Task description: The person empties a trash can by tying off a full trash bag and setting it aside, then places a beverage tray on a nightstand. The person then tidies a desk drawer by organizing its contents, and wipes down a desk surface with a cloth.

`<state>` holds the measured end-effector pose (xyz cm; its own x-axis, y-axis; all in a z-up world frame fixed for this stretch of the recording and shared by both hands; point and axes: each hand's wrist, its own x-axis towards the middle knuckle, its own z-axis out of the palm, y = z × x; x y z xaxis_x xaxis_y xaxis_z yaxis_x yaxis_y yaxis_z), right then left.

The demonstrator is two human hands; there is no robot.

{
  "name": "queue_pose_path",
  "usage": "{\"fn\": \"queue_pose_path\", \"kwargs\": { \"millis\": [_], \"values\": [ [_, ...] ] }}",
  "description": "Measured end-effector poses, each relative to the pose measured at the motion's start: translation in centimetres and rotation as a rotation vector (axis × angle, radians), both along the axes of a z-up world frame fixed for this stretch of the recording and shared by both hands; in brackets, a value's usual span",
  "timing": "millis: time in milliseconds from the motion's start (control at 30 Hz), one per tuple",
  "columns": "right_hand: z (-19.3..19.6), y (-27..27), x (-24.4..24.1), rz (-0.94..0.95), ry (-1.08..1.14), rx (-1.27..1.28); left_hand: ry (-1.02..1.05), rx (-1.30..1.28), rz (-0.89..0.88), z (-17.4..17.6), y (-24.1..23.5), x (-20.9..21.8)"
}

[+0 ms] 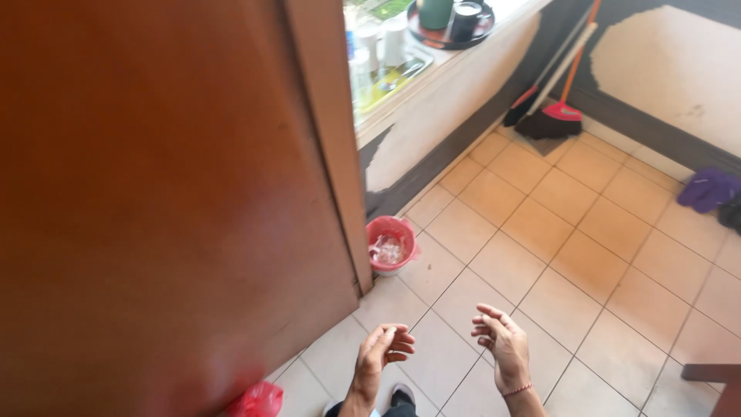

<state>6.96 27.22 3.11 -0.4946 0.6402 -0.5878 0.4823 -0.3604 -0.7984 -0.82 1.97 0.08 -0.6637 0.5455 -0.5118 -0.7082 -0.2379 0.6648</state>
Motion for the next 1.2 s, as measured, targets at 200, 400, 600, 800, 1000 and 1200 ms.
{"fn": "queue_pose_path", "kwargs": {
  "millis": [200,400,600,800,1000,1200],
  "values": [
    [-5.4,6.0,2.1,-0.212,-0.077,-0.091,-0.015,0.1,-0.187,-2.6,7.8,-3.5],
    [-17.2,13.3,2.5,-0.281,-0.161,-0.269,-0.204,0.231,-0.395,-17.8,15.3,-5.9],
    [-21.9,23.2,-7.5,-0.201,-0.154,-0.276,-0.316,0.272,-0.504,-24.0,25.6,-15.7],
    [-8.8,30.5,-30.2,-0.119,0.006,0.011,-0.065,0.174,-0.308,-12.6,35.8,-34.5],
    [-6.7,36.5,-42.8,-0.103,0.134,0.05,0.098,0.121,-0.195,-7.1,40.5,-47.9],
    [-14.5,40.1,-47.1,-0.146,0.013,-0.122,0.026,-0.039,-0.053,-10.9,43.6,-53.0]
  ]
}}
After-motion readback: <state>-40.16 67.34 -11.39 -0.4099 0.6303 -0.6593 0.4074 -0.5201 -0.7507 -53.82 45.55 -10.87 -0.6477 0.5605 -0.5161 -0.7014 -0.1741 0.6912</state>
